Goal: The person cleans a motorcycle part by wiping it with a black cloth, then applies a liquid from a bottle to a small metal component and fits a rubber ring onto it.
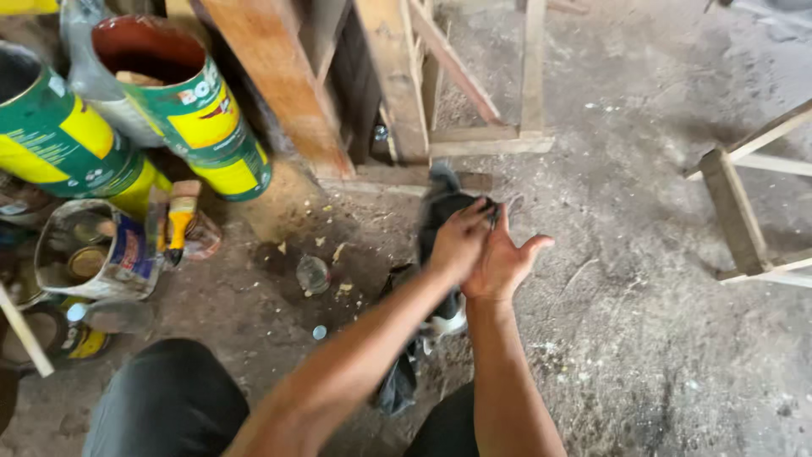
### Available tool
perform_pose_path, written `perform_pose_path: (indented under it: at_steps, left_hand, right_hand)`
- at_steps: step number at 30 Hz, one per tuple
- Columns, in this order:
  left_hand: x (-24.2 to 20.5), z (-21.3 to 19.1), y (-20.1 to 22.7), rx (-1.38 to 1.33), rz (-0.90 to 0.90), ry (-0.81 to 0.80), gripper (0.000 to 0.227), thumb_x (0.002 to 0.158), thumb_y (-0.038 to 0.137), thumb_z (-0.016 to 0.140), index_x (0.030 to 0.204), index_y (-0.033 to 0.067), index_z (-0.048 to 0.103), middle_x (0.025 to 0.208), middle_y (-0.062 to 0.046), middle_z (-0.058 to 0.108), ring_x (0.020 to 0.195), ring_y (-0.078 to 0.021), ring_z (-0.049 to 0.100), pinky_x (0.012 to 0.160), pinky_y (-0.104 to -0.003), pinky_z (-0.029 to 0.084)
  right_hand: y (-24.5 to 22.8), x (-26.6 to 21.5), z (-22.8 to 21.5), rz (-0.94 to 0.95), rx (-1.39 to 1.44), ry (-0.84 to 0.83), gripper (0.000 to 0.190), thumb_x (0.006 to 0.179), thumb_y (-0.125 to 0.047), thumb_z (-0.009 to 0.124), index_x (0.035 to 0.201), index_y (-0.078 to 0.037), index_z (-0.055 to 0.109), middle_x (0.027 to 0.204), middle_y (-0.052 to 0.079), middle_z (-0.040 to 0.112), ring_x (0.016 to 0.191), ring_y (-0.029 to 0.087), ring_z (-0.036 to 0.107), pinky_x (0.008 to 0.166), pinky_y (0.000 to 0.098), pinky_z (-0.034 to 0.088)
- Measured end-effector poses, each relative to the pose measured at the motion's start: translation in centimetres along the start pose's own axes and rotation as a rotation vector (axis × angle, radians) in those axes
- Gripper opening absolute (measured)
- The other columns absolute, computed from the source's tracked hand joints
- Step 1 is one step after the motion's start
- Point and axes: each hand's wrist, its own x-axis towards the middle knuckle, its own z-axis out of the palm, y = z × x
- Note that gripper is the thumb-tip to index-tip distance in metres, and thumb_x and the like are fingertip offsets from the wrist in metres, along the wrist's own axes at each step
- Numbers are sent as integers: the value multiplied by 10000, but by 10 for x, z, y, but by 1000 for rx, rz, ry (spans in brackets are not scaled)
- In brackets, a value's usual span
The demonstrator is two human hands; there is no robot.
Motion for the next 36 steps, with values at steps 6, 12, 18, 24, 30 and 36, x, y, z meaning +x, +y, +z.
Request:
perform_pose_path:
  at_steps: [6, 12, 18, 24, 30, 36]
  left_hand:
    - [-77, 16, 14, 40, 306, 93, 368, 1040, 190, 525, 1366, 75, 648, 1534, -146, 525, 1501, -403, 362, 1188, -465, 359]
    - [-61, 28, 31, 110, 206, 71, 396, 1046, 91, 534, 1436, 31, 559, 1625, -220, 414, 1470, -413, 345, 1124, -492, 318]
    - [-24, 14, 28, 32, 152, 327, 191, 972, 98, 608, 1056, -27, 726, 1005, -254, 734, 960, -344, 657, 877, -481, 516]
    - [-65, 32, 30, 317, 270, 337, 363, 1046, 244, 627, 1231, -63, 568, 1008, -315, 670, 852, -454, 688, 759, -518, 560]
    - [-7, 1, 47, 309, -22, 411, 320, 1018, 314, 625, 981, -3, 650, 828, -260, 701, 762, -451, 669, 675, -537, 487]
    - [30, -54, 87, -517, 119, 283, 289, 1098, 262, 655, 956, 15, 706, 830, -131, 711, 761, -223, 553, 689, -447, 456]
  right_hand:
    - [-39, 8, -61, -44, 784, -360, 1267, 1087, -879, 212, 1633, 202, -163, 1737, 493, 33, 1594, 593, 126, 1292, 639, 175]
    - [-51, 12, -14, 74, -174, -149, 1375, 679, -972, 321, 1629, -2, 101, 1636, 288, 310, 1516, 451, 336, 1274, 526, 265]
    - [-18, 5, 21, -46, -362, 40, 1398, 729, -995, 390, 1636, 27, 95, 1721, 292, 189, 1494, 431, 242, 1301, 523, 144]
    - [-45, 22, 13, -118, -209, -28, 1366, 671, -940, 430, 1611, -24, 50, 1654, 211, 224, 1543, 384, 272, 1250, 608, 142]
    - [-8, 0, 45, -42, -211, -101, 1300, 794, -936, 394, 1587, 89, 287, 1635, 279, 332, 1545, 436, 228, 1335, 515, 120]
    - [-12, -12, 97, 30, -299, -93, 1311, 815, -942, 268, 1557, 138, 276, 1643, 268, 356, 1571, 384, 279, 1322, 463, 156]
